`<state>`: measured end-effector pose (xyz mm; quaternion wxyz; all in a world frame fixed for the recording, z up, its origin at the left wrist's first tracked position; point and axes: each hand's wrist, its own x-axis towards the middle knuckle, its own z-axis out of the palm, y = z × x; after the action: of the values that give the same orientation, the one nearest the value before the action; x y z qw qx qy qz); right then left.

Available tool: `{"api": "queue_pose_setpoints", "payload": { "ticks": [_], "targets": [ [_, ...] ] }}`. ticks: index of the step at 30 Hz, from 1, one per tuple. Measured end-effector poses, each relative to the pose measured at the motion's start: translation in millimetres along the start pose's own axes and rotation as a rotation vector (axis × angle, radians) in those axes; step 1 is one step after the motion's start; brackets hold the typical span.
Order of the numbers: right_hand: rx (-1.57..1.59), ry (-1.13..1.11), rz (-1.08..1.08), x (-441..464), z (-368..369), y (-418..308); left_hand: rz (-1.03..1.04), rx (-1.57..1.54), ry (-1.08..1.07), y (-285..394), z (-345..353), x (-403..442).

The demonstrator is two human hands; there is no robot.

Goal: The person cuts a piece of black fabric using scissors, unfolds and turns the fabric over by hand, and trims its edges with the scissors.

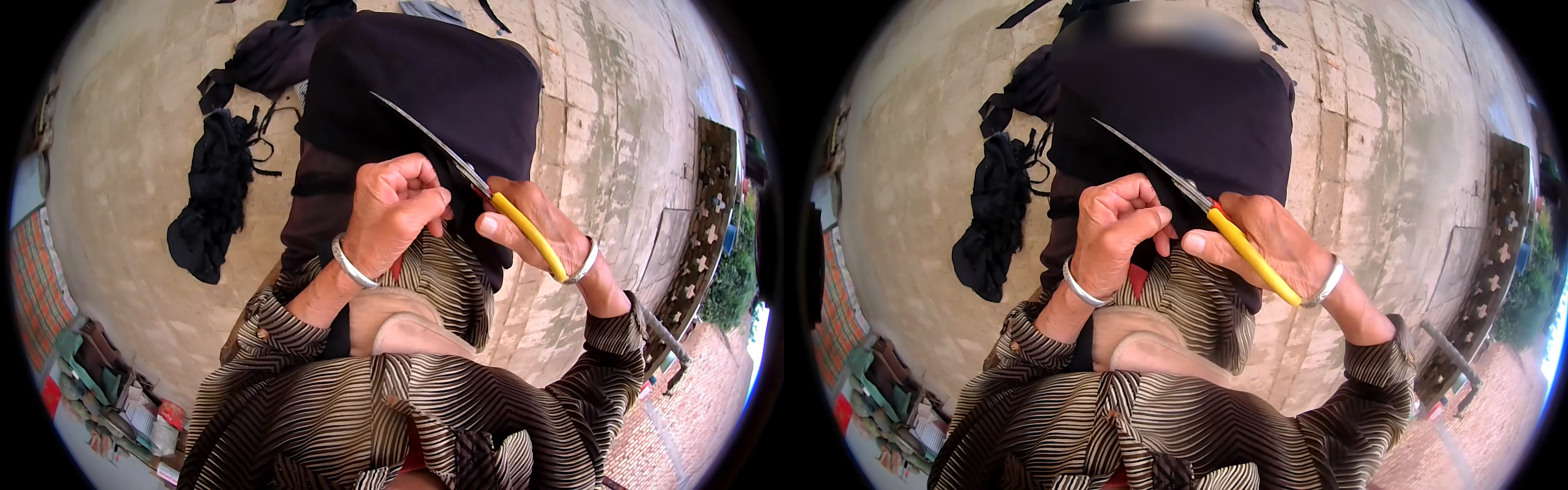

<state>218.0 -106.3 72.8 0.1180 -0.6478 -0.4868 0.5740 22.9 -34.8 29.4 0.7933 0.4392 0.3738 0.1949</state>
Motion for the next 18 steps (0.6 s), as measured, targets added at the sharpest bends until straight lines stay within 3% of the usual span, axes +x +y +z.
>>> {"api": "queue_pose_setpoints", "payload": {
  "ticks": [8, 14, 18],
  "targets": [
    [-0.119, -0.025, -0.079, -14, -3, 13, 0.113, -0.206, 0.125, 7, -19, 4],
    [-0.169, -0.072, -0.080, -54, -19, 38, -0.012, -0.174, 0.184, 2, -42, 5],
    [0.058, 0.199, -0.011, -65, -17, 63, -0.080, -0.158, 0.167, -8, -35, -1]
  ]
}}
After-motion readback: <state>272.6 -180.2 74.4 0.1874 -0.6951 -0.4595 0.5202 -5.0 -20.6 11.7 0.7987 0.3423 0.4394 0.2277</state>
